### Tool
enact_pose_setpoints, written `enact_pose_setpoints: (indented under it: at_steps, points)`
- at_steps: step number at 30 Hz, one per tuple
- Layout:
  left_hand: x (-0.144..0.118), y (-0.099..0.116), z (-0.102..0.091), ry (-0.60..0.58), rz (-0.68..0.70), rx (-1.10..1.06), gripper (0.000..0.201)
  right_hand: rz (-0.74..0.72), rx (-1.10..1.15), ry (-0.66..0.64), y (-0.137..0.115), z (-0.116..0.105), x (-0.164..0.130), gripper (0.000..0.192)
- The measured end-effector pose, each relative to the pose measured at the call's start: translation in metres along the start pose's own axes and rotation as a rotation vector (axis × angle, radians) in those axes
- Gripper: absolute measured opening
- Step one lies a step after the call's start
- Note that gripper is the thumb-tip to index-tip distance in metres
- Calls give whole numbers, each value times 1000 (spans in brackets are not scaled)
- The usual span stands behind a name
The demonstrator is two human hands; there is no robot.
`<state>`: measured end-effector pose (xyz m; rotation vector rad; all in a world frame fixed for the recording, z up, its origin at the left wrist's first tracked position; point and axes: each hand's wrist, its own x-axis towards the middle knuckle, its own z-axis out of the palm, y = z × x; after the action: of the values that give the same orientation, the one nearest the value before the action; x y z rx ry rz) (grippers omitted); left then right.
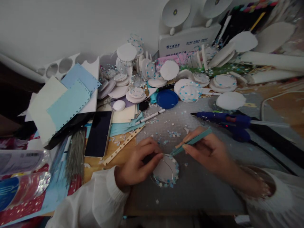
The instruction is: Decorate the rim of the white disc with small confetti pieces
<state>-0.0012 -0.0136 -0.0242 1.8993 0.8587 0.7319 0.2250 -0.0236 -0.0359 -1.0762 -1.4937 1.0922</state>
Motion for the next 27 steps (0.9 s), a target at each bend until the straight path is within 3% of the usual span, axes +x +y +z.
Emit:
enact_pose_setpoints:
  at_steps: [13, 17, 22, 27]
  points:
    - [-1, 0, 0, 1, 3, -10, 11, 67, 10, -40, -2, -1, 2, 8]
    - [-1, -1, 1, 10, 10, 5, 11, 70, -6, 27, -4, -5, 5, 6]
    - [-2, -3, 4, 14, 35, 62, 10, -5, -87, 175, -3, -4, 9, 9]
    - [-5, -6, 8, 59, 90, 185, 16, -129, -161, 78, 6, 5, 9, 11]
